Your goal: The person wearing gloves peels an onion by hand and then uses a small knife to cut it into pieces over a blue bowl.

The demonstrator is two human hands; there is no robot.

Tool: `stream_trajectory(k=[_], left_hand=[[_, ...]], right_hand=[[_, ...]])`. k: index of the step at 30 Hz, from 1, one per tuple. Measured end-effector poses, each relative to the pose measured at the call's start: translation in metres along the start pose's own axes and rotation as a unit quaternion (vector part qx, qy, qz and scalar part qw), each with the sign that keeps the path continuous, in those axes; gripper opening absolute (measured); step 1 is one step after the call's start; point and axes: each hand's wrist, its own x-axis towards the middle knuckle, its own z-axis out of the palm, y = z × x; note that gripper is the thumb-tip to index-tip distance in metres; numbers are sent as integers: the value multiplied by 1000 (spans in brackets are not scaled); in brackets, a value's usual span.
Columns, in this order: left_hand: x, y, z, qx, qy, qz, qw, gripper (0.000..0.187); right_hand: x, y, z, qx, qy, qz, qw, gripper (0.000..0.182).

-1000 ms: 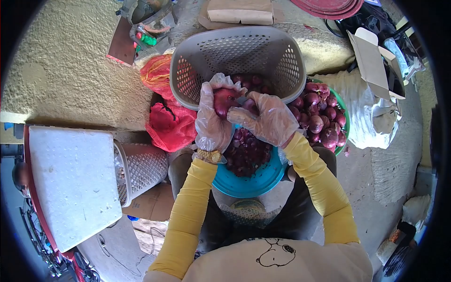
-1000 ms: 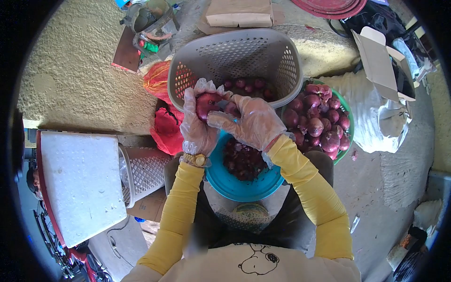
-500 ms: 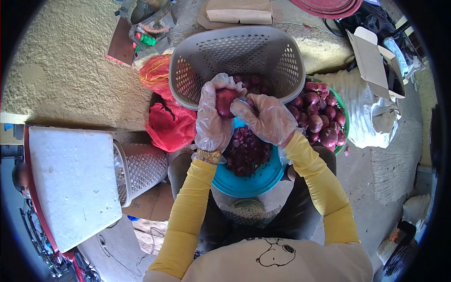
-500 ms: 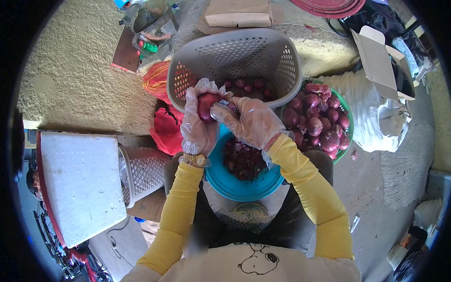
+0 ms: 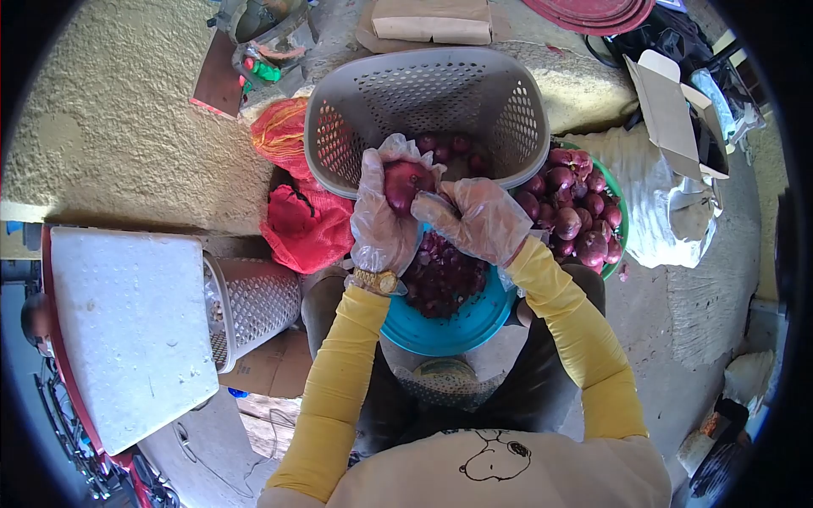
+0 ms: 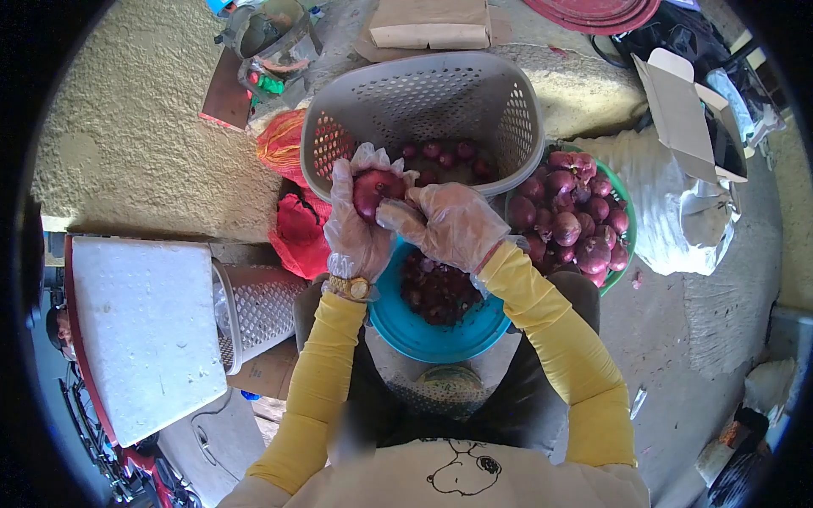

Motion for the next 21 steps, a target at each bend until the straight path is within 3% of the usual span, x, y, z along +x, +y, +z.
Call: stream_trajectory(k=[1,4,7,12,21], left_hand=[[-1,1,1,-16,39,-16,999,41],[4,-3,-9,-11,42,16,999,43],[3,0,-13,4,36,2,999,45],[2,-1,-7,27,2,7,1000,46],[3,-5,-7,74,-41,48,995,45]], right_hand=[[0,0,-1,0,0,0,1000,55],[1,0,-3,-54,-21,9,998,57],[2,0,-3,-80,32,10,996,62],[2,-2,-4,-31,33,53,998,73],[1,3,0,30,35,58,997,67]])
